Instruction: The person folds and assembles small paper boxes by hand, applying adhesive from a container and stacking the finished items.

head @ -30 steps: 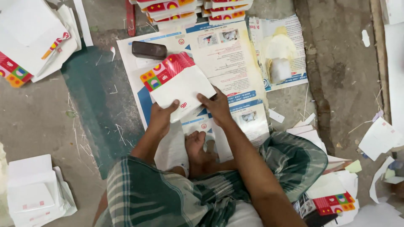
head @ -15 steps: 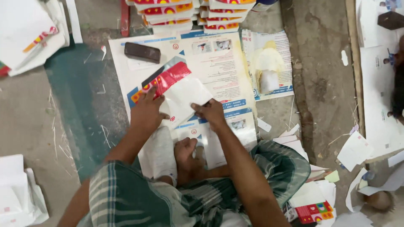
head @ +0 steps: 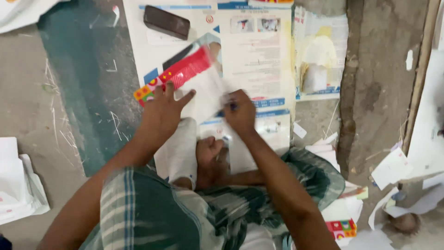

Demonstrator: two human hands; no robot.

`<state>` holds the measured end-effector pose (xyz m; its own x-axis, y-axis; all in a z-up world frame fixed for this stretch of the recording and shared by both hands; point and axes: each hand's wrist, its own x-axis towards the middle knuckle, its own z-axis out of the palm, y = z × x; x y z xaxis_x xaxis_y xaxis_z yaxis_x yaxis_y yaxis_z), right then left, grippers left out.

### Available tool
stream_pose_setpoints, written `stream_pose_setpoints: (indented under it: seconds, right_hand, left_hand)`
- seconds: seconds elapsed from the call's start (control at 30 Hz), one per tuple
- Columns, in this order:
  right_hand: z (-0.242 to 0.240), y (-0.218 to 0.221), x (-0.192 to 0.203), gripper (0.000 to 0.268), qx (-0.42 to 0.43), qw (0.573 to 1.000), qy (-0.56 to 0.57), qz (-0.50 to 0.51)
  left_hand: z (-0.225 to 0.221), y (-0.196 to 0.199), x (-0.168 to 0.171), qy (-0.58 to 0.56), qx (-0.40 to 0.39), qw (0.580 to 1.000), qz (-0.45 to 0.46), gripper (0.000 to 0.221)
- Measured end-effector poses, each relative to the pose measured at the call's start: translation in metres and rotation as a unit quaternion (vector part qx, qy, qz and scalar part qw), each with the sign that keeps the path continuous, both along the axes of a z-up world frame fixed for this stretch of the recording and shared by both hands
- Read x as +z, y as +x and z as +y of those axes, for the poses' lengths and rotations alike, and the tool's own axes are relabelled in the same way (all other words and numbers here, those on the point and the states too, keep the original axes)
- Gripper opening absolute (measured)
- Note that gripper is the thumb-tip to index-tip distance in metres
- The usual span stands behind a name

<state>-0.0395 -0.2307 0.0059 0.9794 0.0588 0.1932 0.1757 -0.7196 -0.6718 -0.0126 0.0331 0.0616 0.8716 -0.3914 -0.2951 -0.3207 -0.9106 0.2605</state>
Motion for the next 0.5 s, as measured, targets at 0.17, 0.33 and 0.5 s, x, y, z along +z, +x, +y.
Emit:
stream_pose_setpoints:
  seconds: [0.17, 0.33, 0.5]
  right_hand:
    - [-0.066, 0.072, -0.01, 0.022, -0.137, 0.899, 0.302, 0.288]
    - [-0.039, 0.105, 0.004, 0.028, -0.027, 0.96, 0.172, 0.22]
    - [-0.03, 0.104, 0.019, 0.028, -0.066, 0.951, 0.099, 0.286]
  left_hand:
    - [0.0, 0.021, 0.009, -0.076, -0.038, 0.995, 0.05, 0.079]
    - [0.002, 0.048, -0.016, -0.13, -0.1, 0.981, -0.102, 0.047]
    - [-0.044, 0.025, 0.003, -0.116, -0.189, 0.968, -0.12, 0.046]
